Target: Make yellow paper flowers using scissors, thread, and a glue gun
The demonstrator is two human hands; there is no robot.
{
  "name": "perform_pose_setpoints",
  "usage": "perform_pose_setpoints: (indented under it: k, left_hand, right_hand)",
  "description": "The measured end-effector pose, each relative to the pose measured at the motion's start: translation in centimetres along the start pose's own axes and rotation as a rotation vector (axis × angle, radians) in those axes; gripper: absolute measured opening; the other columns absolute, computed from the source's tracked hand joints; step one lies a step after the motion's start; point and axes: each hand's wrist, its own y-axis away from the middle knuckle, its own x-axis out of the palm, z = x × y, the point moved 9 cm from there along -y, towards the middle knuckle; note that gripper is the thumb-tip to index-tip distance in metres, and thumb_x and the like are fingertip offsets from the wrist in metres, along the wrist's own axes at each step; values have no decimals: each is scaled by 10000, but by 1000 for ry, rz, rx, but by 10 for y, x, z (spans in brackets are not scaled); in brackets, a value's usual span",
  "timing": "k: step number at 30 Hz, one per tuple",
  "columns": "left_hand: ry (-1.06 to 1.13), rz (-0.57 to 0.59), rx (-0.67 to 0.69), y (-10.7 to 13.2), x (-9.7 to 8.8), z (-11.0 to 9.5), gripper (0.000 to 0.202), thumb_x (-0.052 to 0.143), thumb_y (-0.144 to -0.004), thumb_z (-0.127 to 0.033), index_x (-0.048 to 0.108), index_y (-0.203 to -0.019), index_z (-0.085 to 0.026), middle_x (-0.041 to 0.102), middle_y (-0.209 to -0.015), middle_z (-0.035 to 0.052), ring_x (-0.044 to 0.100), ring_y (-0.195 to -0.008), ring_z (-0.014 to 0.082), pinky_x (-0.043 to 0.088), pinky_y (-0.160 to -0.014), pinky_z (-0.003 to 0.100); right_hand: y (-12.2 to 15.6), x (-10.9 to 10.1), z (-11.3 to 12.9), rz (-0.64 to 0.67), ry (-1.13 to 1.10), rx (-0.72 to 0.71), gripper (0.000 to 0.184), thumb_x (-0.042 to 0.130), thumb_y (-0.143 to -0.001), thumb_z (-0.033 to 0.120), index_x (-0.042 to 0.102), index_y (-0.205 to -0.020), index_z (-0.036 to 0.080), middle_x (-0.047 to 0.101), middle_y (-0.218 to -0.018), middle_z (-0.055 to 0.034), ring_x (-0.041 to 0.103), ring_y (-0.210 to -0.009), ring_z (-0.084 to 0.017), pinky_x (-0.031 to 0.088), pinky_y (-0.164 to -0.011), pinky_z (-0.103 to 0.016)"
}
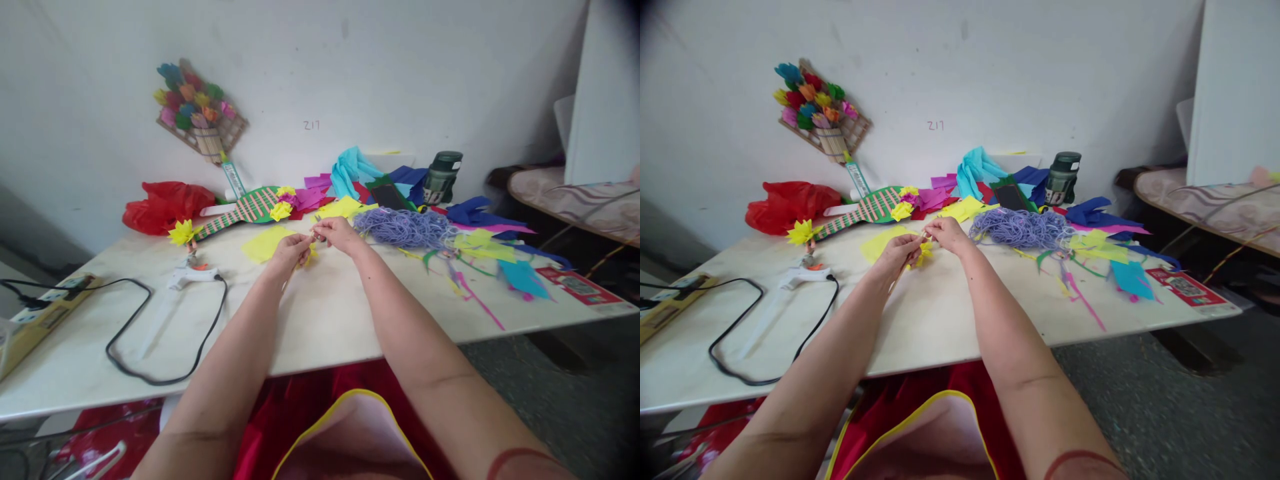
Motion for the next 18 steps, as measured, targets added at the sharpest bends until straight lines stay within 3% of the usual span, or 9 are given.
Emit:
perform_pose_setpoints:
  k: [8, 18]
  left_hand:
    - [-18, -10, 15, 0, -2, -1, 339, 696, -620, -422, 527, -704, -140, 426, -401, -61, 334, -321, 47, 250, -337, 192]
    - [-19, -1, 30, 2, -1, -4, 337, 663, -648, -417, 576, -767, -114, 410, -400, -61, 320, -337, 47, 239, -351, 197]
  right_hand:
    - [1, 2, -2, 62, -29, 6, 219, 576, -687, 165, 695, -866, 119, 653, -691, -37, 533, -569, -87, 393, -428, -160]
    - [-2, 2, 3, 29, 19, -87, 175, 554, -721, 199, 690, -797, 119, 667, -686, -43, 547, -581, -91, 416, -503, -185]
